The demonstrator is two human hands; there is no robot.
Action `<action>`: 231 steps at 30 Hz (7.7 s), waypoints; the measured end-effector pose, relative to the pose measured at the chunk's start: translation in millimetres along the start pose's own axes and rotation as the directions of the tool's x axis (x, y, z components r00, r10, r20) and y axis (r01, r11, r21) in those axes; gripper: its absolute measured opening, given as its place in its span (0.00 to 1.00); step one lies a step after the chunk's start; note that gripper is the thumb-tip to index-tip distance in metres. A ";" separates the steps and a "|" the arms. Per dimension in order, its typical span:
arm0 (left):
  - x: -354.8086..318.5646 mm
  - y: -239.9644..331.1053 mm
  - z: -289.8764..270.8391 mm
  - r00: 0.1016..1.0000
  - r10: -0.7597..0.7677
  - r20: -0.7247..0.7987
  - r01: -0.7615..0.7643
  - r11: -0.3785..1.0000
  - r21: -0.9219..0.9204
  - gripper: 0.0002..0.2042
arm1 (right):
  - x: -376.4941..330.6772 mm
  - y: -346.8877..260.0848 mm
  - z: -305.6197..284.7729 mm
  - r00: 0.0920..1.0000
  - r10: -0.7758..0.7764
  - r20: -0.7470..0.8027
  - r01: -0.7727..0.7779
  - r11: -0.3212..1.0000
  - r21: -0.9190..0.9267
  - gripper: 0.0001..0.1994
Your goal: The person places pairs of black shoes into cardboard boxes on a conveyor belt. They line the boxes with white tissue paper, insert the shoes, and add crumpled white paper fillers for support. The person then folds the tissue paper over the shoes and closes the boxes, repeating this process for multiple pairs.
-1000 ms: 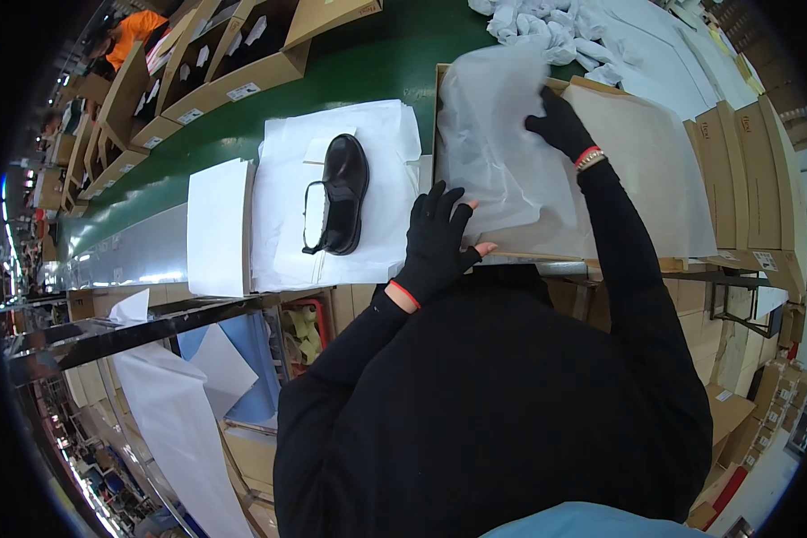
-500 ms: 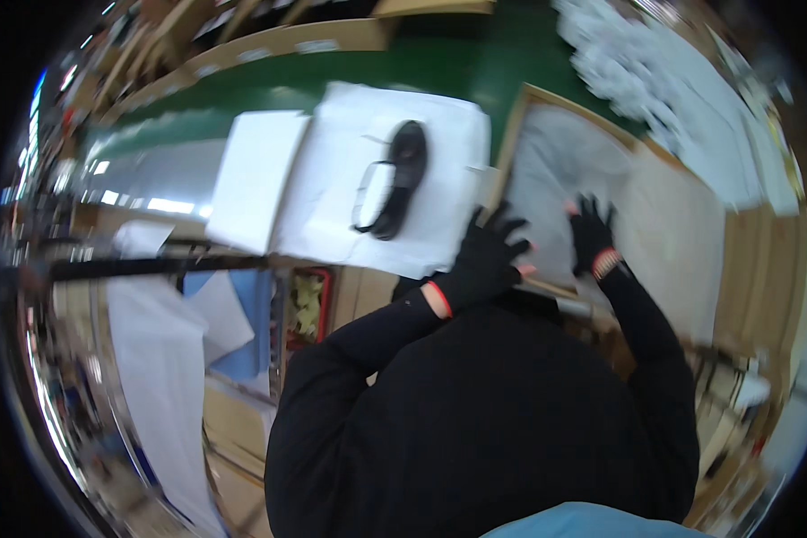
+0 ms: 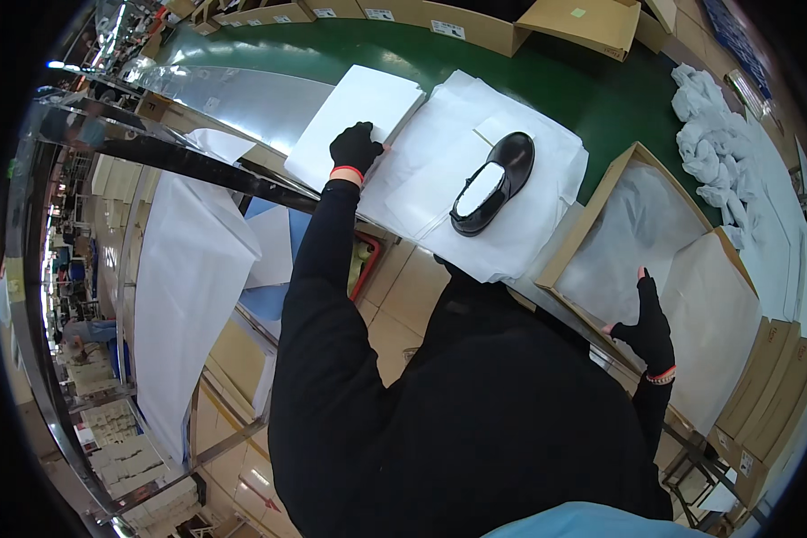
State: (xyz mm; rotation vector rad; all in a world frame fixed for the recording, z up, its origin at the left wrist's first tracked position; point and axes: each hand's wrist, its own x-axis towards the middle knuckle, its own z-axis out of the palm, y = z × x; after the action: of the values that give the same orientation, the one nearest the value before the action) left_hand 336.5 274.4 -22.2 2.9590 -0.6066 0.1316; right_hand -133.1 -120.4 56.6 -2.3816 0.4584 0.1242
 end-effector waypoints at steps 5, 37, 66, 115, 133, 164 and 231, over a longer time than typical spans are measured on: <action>-5.1 -13.6 37.6 0.977 0.098 -0.191 -0.098 0.995 0.009 0.14 | -2.0 5.2 -4.5 0.998 -0.057 -0.041 0.057 0.998 -0.009 0.55; -10.6 -4.1 22.9 0.911 0.332 -0.245 -0.268 0.928 0.260 0.06 | 6.9 -28.6 -3.1 0.983 -0.007 0.185 -0.037 0.972 0.230 0.40; -13.4 27.8 28.7 0.946 0.201 -0.253 -0.083 0.909 0.409 0.04 | 3.1 -17.7 2.0 0.978 -0.029 0.205 -0.017 0.976 0.218 0.40; -88.9 415.8 -31.7 0.667 0.706 -0.238 -0.602 0.322 -0.731 0.26 | -100.6 104.9 -41.4 0.809 0.294 -0.509 -0.413 0.901 -0.135 0.48; -92.9 373.7 -40.5 0.622 0.753 -0.215 -0.778 0.624 -0.066 0.39 | -74.7 137.7 -6.4 0.725 0.286 -0.626 -0.449 0.886 -0.116 0.40; -64.8 397.0 -75.8 0.316 0.879 0.358 -0.313 0.452 -0.835 0.32 | -7.4 138.0 23.7 0.764 0.119 -0.634 -0.199 0.979 -0.055 0.34; -214.1 241.4 -132.1 0.932 0.362 0.024 0.064 -0.099 -0.993 0.23 | -12.5 -113.4 20.2 0.809 -0.503 -0.306 0.587 0.731 0.349 0.26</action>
State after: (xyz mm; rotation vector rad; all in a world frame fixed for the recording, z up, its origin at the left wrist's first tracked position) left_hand 36.6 154.2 108.9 1.2834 -0.6244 -0.5602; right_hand -103.4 -24.7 114.9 -1.9899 -0.1508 -0.4431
